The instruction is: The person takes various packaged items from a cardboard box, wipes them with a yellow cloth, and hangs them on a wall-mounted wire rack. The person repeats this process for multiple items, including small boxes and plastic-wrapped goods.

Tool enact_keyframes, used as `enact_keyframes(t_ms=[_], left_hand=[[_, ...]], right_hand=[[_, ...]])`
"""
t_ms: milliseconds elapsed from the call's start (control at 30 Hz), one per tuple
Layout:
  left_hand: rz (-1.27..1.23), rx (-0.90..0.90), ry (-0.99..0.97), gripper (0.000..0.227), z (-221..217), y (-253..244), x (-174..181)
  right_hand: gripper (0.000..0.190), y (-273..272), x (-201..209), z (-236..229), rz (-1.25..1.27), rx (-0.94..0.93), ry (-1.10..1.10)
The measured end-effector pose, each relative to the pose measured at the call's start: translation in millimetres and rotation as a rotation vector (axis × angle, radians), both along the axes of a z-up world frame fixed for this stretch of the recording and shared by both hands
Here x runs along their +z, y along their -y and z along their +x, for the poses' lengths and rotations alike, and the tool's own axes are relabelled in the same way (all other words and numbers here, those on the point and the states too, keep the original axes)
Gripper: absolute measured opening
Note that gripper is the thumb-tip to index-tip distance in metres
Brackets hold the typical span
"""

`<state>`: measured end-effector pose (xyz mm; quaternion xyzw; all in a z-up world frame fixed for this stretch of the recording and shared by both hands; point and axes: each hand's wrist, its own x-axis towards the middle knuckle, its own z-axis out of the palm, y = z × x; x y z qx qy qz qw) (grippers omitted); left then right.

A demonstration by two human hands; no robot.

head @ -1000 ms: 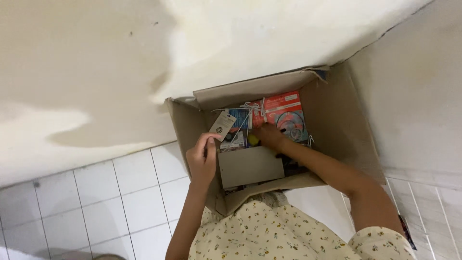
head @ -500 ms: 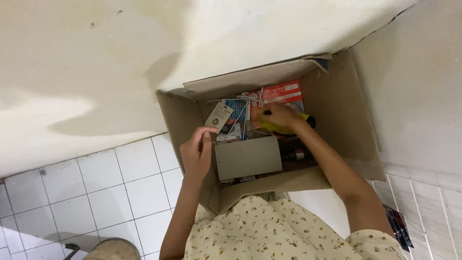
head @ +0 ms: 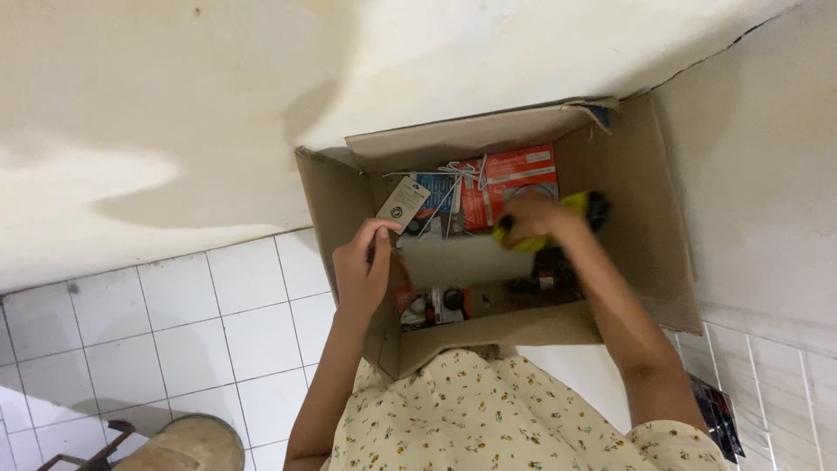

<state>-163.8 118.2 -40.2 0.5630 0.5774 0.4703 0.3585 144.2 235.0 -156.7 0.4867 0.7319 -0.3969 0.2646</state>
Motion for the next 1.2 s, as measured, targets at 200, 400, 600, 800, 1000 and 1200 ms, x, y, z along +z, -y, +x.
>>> enact_keyframes(t_ms=[200,400,600,800,1000,1200], left_hand=[[0.015,-0.021,-0.018,0.025,2,-1,-1],[0.028,-0.081,-0.06,0.024,6,-4,-5],[0.023,-0.106,-0.064,0.025,4,-5,-8],[0.019,-0.07,-0.028,0.025,2,-3,-2],[0.04,-0.054,-0.024,0.025,1,-3,0],[0.029,-0.083,-0.04,0.025,0,-3,0]], right_hand=[[0.059,-1,110,68,0.292,-0.271,0.211],[0.053,25,147,30,0.137,-0.251,0.132],[0.06,37,92,-48,-0.043,0.089,-0.021],[0.036,73,-5,-90,0.036,0.665,0.048],[0.038,98,-83,-111,0.162,0.703,-0.188],[0.051,98,-89,-138,0.173,0.481,-0.322]])
